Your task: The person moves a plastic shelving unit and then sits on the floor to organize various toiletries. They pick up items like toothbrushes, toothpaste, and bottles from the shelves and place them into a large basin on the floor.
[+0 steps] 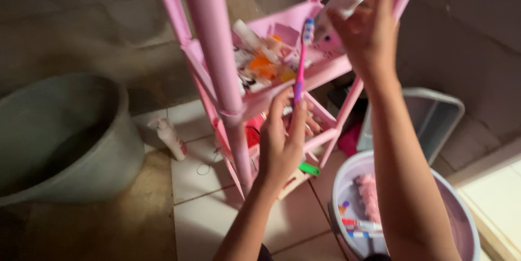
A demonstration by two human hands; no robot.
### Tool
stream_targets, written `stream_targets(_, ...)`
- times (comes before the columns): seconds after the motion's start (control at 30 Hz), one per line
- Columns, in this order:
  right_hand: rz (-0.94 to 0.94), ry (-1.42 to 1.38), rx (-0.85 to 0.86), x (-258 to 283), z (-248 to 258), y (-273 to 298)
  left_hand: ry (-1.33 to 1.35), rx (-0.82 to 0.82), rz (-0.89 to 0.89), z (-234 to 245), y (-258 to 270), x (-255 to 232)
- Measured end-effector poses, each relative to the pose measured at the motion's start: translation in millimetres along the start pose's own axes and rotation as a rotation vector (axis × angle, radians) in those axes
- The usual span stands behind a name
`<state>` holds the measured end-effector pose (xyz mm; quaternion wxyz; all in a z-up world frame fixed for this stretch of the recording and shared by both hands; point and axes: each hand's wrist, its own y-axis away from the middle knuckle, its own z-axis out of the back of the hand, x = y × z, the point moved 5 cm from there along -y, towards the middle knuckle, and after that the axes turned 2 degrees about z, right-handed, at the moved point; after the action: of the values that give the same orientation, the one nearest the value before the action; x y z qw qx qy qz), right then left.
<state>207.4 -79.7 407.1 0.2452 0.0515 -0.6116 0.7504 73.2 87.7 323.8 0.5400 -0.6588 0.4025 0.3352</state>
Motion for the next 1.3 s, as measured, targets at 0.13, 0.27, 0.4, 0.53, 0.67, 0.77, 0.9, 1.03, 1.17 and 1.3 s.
stream_targets(0.13,-0.104,-0.160,-0.070,46.5,55.1,37.5,0.057,0.077,0.055,-8.0,0.8,5.9)
stream_targets(0.27,-0.449,-0.218,-0.079,68.2,106.9,92.2,0.016,0.139,0.079,-17.1,11.3,23.5)
stream_targets(0.4,-0.501,0.138,0.206,23.8,129.7,167.3,-0.041,0.246,0.137,-22.7,38.6,54.4)
stream_targets(0.53,-0.942,0.352,0.225,-90.7,120.3,310.4,-0.073,0.288,0.298,-18.5,76.7,109.5)
stream_targets(0.67,-1.004,0.561,0.371,-175.9,98.9,472.5,-0.049,0.295,0.446,-6.7,125.2,166.0)
stream_targets(0.77,-1.088,0.631,0.411,-205.0,87.6,578.5,-0.055,0.276,0.515,2.3,150.5,189.9)
stream_targets(0.9,-1.165,0.670,0.372,-234.2,72.4,641.2,-0.066,0.256,0.580,3.0,165.9,199.4)
stream_targets(1.03,-1.226,0.666,0.357,-244.5,61.6,646.3,-0.057,0.243,0.612,7.9,169.0,190.5)
stream_targets(1.17,-1.225,0.621,0.375,-233.0,64.2,645.4,-0.071,0.230,0.602,10.0,167.3,186.5)
stream_targets(1.3,-1.267,0.463,0.471,-230.8,63.5,644.7,-0.043,0.206,0.585,11.2,164.6,189.5)
